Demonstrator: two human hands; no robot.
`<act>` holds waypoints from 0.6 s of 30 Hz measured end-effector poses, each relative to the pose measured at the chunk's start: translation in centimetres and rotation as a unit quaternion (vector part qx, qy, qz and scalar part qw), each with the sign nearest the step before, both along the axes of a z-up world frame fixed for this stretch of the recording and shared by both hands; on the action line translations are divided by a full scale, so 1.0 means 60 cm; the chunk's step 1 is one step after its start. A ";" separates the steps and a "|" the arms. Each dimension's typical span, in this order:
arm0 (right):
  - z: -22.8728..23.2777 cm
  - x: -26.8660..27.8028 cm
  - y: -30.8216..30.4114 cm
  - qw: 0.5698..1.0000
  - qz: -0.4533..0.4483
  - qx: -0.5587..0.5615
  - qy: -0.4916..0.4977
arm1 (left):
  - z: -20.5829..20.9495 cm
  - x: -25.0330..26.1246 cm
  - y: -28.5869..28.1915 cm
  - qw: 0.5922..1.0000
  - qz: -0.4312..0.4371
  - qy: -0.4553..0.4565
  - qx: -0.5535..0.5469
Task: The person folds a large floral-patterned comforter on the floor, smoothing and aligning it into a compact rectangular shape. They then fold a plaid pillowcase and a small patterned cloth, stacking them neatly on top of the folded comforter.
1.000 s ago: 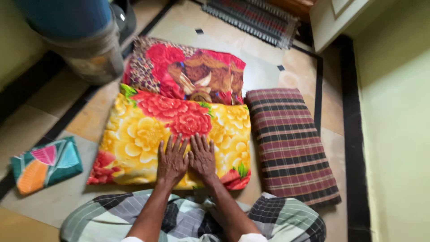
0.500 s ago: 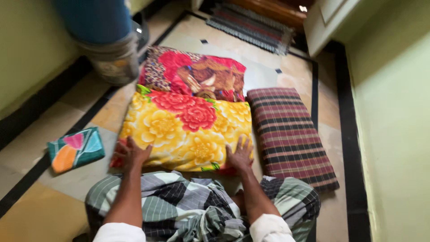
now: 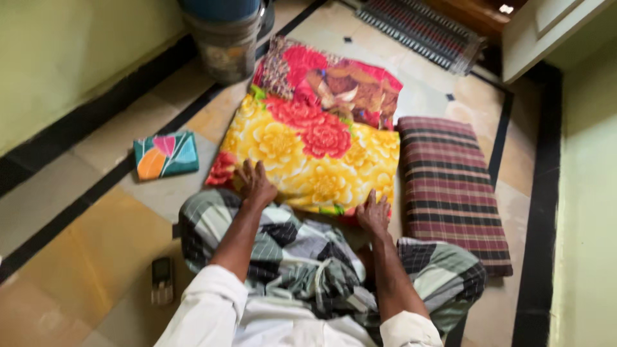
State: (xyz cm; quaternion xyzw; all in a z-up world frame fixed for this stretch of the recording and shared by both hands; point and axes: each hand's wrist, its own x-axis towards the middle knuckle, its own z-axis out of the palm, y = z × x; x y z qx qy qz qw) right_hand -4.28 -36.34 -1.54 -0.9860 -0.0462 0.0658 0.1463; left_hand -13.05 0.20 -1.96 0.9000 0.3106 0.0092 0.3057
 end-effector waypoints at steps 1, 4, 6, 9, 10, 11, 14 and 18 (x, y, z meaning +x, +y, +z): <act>-0.004 -0.012 -0.002 1.000 0.010 -0.005 0.001 | -0.003 -0.005 -0.005 1.000 -0.001 0.001 -0.009; -0.002 -0.012 0.005 0.999 0.040 -0.007 -0.030 | -0.008 0.004 -0.010 1.000 -0.013 -0.011 0.008; 0.005 -0.021 0.011 0.995 0.062 0.005 -0.079 | -0.007 0.012 -0.010 0.999 -0.025 -0.006 0.029; 0.027 -0.028 0.023 0.994 0.071 0.015 -0.083 | -0.008 0.005 -0.016 0.999 -0.029 0.021 0.038; 0.038 -0.026 0.025 0.993 0.074 0.005 -0.089 | -0.006 0.010 -0.018 0.999 -0.025 0.025 0.026; 0.046 -0.027 0.034 0.994 0.075 -0.001 -0.085 | -0.004 0.012 -0.014 0.998 -0.032 0.021 0.056; 0.069 -0.033 0.040 0.996 0.073 -0.028 -0.034 | 0.001 0.021 -0.020 0.997 -0.011 0.007 0.070; 0.091 -0.050 0.055 0.993 0.074 -0.023 -0.095 | 0.014 0.012 -0.026 0.999 0.011 -0.004 0.030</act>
